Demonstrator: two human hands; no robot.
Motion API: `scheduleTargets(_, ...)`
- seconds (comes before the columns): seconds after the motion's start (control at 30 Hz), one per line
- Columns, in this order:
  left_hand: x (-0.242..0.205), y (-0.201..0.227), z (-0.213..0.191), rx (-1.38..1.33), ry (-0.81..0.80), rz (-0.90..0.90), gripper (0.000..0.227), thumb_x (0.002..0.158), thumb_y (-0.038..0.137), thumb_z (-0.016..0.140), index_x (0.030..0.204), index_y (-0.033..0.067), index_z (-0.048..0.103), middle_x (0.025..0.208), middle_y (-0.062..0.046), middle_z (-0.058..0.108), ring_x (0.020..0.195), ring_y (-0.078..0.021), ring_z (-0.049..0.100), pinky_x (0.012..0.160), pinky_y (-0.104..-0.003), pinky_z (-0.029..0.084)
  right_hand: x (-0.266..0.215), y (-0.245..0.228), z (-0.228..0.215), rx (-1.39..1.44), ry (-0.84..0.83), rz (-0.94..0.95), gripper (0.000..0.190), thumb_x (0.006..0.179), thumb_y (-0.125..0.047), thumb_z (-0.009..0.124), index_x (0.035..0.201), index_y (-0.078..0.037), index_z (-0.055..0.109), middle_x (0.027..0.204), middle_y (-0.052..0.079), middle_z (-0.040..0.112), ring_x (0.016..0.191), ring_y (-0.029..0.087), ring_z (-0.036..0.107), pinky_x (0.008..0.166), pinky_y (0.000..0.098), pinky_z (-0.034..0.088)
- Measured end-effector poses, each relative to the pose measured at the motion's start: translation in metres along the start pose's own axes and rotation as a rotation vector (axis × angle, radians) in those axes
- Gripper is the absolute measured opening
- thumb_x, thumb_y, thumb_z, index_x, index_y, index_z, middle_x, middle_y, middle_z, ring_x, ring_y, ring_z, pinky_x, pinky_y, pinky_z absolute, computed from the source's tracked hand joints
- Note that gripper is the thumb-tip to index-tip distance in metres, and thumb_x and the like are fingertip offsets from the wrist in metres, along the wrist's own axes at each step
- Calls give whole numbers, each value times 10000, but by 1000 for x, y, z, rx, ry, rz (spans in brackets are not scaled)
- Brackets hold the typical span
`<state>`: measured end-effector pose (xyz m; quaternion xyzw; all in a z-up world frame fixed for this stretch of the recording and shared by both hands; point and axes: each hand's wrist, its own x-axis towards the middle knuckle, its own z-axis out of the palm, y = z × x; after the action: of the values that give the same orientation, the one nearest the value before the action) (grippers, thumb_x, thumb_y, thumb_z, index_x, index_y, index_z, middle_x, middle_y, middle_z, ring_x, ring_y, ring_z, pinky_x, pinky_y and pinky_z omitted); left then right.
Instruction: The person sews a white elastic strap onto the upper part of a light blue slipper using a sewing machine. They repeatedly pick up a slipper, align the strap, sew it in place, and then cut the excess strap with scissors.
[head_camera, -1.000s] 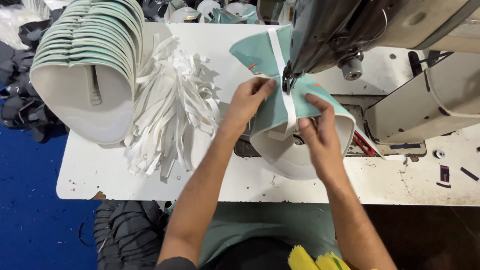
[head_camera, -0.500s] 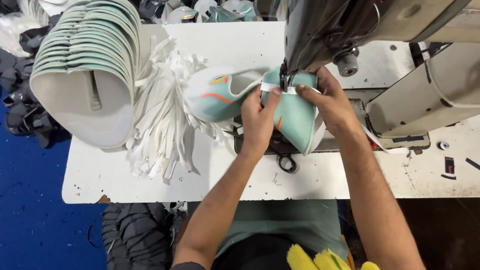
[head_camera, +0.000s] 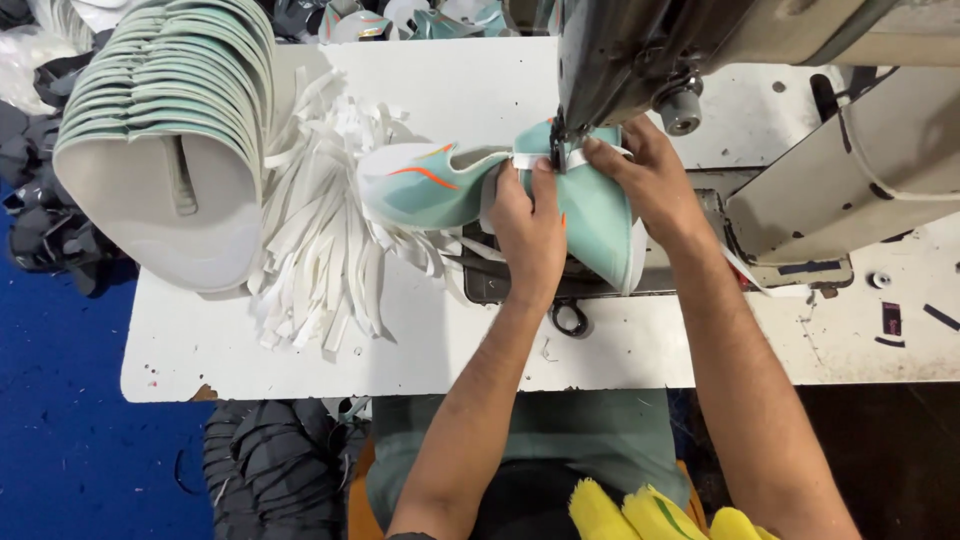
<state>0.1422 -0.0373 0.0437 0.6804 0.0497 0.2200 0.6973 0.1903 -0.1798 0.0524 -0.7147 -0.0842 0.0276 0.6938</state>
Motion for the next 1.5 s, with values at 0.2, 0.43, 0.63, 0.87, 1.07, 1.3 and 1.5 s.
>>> scheduleTargets(0.2,1,0,2,1,-3,-23,325,1070,258,520,1070,-56,604,839,-115,632,746,-191,575,722,-375,495,-90,0,21,-408,394,-480,282,1043,37,605,1314,-11,549,1282,83,595,1085,131,577,932,266,509)
scheduleTargets(0.43,0,-3,5,5,33,-85,338,1060,258,519,1055,-74,582,750,-126,611,667,-196,550,689,-376,489,-165,64,65,-652,174,-356,269,899,73,607,1157,0,635,1214,154,673,1081,281,658,883,384,533)
scheduleTargets(0.63,3,-3,9,-21,47,-124,343,1052,264,511,1038,-73,577,745,-131,607,658,-217,552,670,-392,485,-149,72,71,-1047,141,-304,451,843,-43,621,1283,28,550,1325,227,607,1231,375,536,1001,540,384)
scheduleTargets(0.87,-17,-18,-23,-119,-105,51,397,1138,301,504,1231,-69,612,1081,-128,643,979,-180,600,894,-331,489,-138,74,54,-1240,63,-143,355,773,-89,678,1109,-11,593,1095,203,661,1029,399,625,899,511,496)
scheduleTargets(1.07,-39,-98,-57,-385,0,-515,520,929,180,709,1372,81,455,1111,-8,600,1032,-138,628,733,-300,554,-158,90,22,-848,-178,287,223,760,-183,768,924,-37,724,764,175,711,689,350,673,661,449,533)
scheduleTargets(1.3,61,-61,-94,-153,28,-256,413,838,18,785,1197,40,583,1066,-86,703,916,-160,687,794,-261,551,-200,110,55,-157,23,508,194,852,-169,742,917,-5,661,659,74,636,589,155,592,559,337,487)
scheduleTargets(1.5,64,-13,-113,134,1,131,228,873,-53,793,1004,-19,609,905,-89,734,828,-129,676,744,-257,533,-168,75,82,-445,139,217,363,836,-302,807,927,-7,616,722,93,641,650,173,577,614,337,488)
